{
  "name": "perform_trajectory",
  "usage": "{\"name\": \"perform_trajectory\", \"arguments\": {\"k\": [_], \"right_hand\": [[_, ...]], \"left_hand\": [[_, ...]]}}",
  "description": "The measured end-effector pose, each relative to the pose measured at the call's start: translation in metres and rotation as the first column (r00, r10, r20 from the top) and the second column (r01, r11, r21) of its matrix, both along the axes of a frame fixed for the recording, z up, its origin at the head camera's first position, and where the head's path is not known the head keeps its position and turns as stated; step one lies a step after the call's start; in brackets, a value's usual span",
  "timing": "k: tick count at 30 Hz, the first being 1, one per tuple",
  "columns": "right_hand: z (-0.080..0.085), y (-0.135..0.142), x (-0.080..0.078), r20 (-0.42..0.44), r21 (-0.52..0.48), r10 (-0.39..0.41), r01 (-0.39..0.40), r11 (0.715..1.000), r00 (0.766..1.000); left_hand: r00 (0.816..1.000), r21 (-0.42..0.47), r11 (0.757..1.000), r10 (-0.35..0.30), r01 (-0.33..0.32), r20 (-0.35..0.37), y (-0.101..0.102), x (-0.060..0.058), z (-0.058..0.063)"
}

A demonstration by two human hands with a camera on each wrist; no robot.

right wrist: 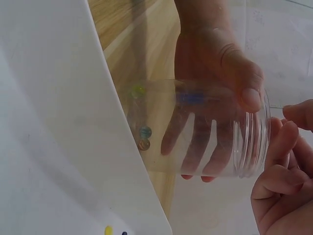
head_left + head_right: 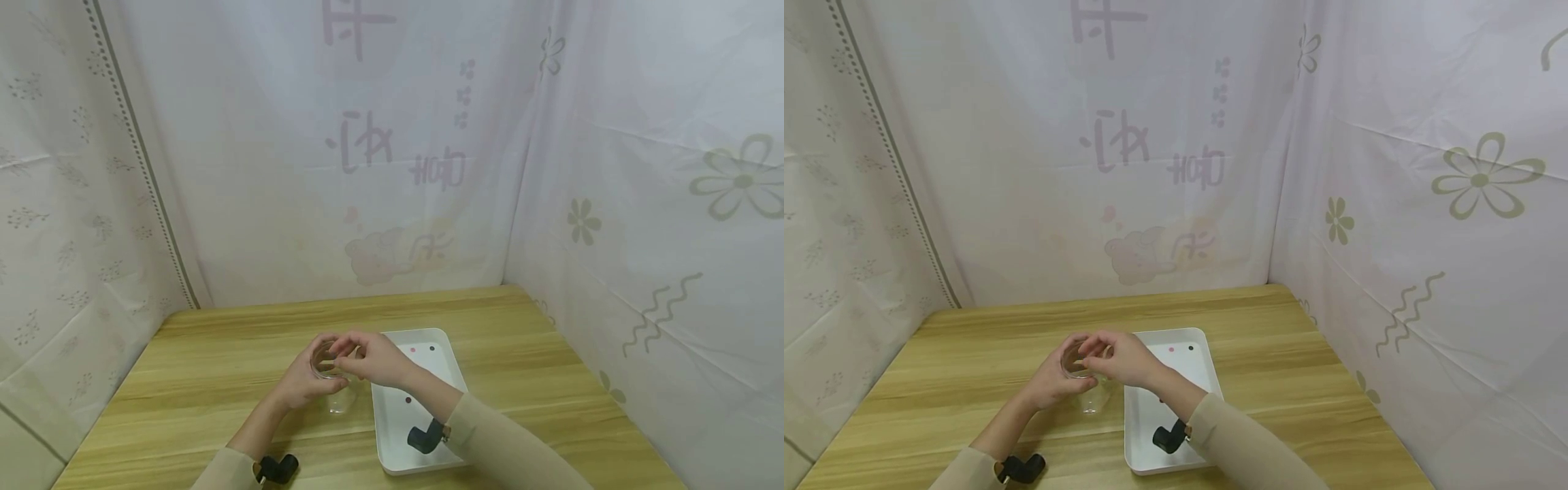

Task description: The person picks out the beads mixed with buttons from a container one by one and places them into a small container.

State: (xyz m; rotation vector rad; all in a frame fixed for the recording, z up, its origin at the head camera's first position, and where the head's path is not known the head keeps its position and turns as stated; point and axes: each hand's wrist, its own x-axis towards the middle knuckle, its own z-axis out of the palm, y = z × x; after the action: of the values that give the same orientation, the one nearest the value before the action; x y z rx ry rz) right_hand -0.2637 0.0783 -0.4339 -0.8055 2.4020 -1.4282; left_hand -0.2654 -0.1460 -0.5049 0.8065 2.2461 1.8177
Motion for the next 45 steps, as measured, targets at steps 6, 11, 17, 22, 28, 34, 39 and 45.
{"name": "perform_trajectory", "arguments": {"k": [6, 11, 17, 22, 28, 34, 39, 45], "right_hand": [[0.005, 0.011, -0.004, -0.001, -0.051, -0.035, 0.035, 0.998, 0.999], [0.007, 0.024, -0.011, 0.001, -0.069, -0.085, 0.085, 0.994, 0.996], [0.005, 0.041, -0.021, 0.036, -0.100, -0.128, 0.131, 0.986, 0.991], [-0.002, 0.054, -0.030, 0.039, -0.126, -0.176, 0.179, 0.976, 0.984], [-0.013, 0.065, -0.039, 0.033, -0.129, -0.220, 0.223, 0.966, 0.975], [-0.021, 0.074, -0.045, 0.033, -0.117, -0.258, 0.260, 0.959, 0.966], [-0.028, 0.081, -0.049, 0.037, -0.102, -0.289, 0.291, 0.951, 0.957], [-0.038, 0.088, -0.055, 0.036, -0.080, -0.316, 0.318, 0.945, 0.948]], "left_hand": [[1.000, -0.012, 1.000, 0.015, -0.015, -0.018, 0.000, -0.001, 0.000], [0.999, -0.004, 1.000, 0.013, -0.013, -0.033, 0.001, -0.001, 0.000], [0.999, 0.015, 1.000, 0.014, -0.014, -0.045, 0.002, -0.003, 0.000], [0.999, 0.018, 1.000, 0.014, -0.013, -0.048, 0.002, -0.002, 0.001], [0.999, 0.025, 1.000, 0.013, -0.012, -0.046, 0.003, -0.001, 0.001], [0.999, 0.030, 0.999, 0.012, -0.011, -0.037, 0.003, 0.000, 0.001], [0.999, 0.031, 0.999, 0.012, -0.011, -0.038, 0.002, 0.000, 0.001], [0.999, 0.033, 0.999, 0.007, -0.005, -0.041, 0.001, 0.000, -0.001]]}}
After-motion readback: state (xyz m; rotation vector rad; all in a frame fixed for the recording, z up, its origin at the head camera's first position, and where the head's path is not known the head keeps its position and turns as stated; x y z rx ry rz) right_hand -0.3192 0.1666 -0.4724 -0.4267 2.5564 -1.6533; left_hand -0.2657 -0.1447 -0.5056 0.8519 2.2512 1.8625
